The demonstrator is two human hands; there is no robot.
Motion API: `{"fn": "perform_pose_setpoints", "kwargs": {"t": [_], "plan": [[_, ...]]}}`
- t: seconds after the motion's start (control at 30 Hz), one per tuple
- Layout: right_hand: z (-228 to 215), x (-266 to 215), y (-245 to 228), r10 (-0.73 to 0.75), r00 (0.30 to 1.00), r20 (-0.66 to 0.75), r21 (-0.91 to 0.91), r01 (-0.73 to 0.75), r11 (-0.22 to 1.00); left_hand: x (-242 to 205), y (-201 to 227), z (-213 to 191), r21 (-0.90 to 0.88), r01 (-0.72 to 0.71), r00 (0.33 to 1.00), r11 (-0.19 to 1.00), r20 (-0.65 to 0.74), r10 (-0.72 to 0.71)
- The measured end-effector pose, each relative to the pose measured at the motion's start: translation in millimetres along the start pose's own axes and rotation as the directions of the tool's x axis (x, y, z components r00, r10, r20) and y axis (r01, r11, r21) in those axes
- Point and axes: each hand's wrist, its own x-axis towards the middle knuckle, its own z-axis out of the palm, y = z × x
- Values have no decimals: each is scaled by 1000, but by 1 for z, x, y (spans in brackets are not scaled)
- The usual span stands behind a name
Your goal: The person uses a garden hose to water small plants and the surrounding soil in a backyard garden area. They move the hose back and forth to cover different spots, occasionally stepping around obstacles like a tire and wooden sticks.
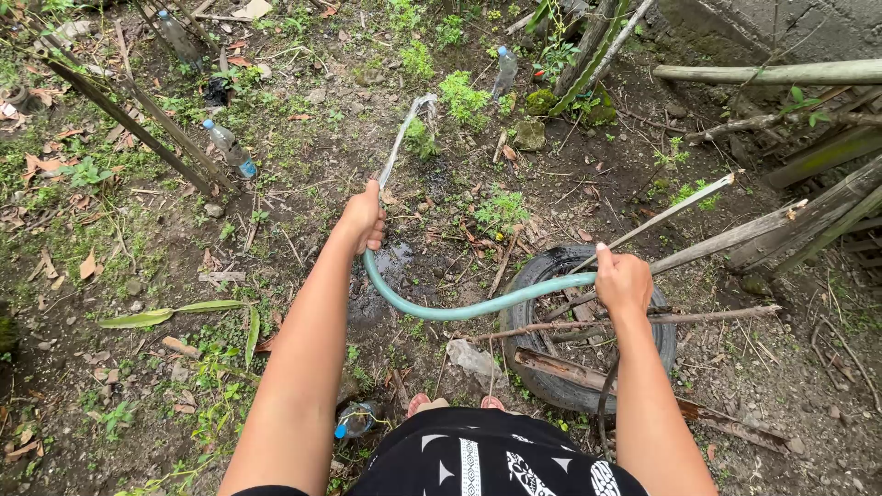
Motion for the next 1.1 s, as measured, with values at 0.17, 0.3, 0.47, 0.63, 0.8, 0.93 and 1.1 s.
{"fn": "perform_pose_setpoints", "kwargs": {"t": [0.17,0.3,0.47,0.63,0.8,0.93,1.1], "plan": [[1,3,3,13,1000,8,-25,-13,1000,-6,6,4,28,-22,1000,999,2,22],[3,8,6,28,999,17,-61,-27,998,-10,8,5,49,-27,1000,998,8,27],[-6,1,-12,25,1000,9,-57,-24,998,4,1,6,67,-22,1000,998,12,21],[-2,5,-2,36,999,18,-68,-35,997,5,0,8,73,-21,1000,997,19,20],[-14,-5,-12,44,999,6,-57,-43,997,9,1,11,82,-23,999,996,36,20],[-5,6,3,34,999,-18,-11,-35,999,16,-4,16,101,-8,999,995,49,3],[-33,-6,-23,69,998,-16,-73,-70,995,11,1,21,131,7,997,991,81,-18]]}}
